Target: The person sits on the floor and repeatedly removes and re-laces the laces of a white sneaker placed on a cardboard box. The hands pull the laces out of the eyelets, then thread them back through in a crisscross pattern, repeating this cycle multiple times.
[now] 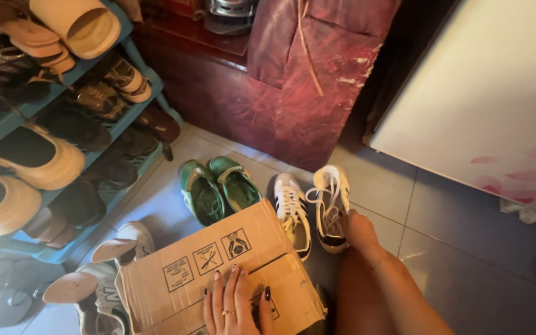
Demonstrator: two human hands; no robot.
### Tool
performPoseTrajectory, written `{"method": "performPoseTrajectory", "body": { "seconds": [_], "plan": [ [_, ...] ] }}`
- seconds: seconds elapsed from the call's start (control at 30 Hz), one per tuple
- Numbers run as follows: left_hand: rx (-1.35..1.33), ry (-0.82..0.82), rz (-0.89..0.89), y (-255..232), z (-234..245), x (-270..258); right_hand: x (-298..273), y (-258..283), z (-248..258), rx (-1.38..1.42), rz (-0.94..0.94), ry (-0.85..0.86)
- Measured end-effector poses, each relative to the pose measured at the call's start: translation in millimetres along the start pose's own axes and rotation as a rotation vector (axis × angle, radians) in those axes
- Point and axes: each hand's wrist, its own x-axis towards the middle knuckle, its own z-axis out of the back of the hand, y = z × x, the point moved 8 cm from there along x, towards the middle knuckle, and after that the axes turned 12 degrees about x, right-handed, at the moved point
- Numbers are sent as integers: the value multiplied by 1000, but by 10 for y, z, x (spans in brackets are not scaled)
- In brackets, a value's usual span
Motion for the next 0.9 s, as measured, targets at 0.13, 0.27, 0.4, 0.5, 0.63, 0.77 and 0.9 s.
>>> {"method": "performPoseTrajectory", "body": {
  "seconds": [0.13,0.27,0.4,0.5,0.63,0.77,0.9],
  "plan": [
    [-38,-55,-26,-53,176,95,-356,476,320,-145,228,-284],
    [-71,-40,-38,-95,299,138,-766,933,50,-72,298,67],
    [-114,-49,-79,-134,424,210,-1135,1310,-308,85,548,289],
    [-128,-12,-78,-131,481,232,-1040,1154,-543,17,362,423],
    [-166,-23,-60,-119,594,241,-912,1321,-312,409,438,445],
    [-218,4,-49,-96,685,250,-978,1752,424,389,580,192],
    [-414,58,32,58,780,273,-1253,2341,1224,278,657,88]
  ]
}}
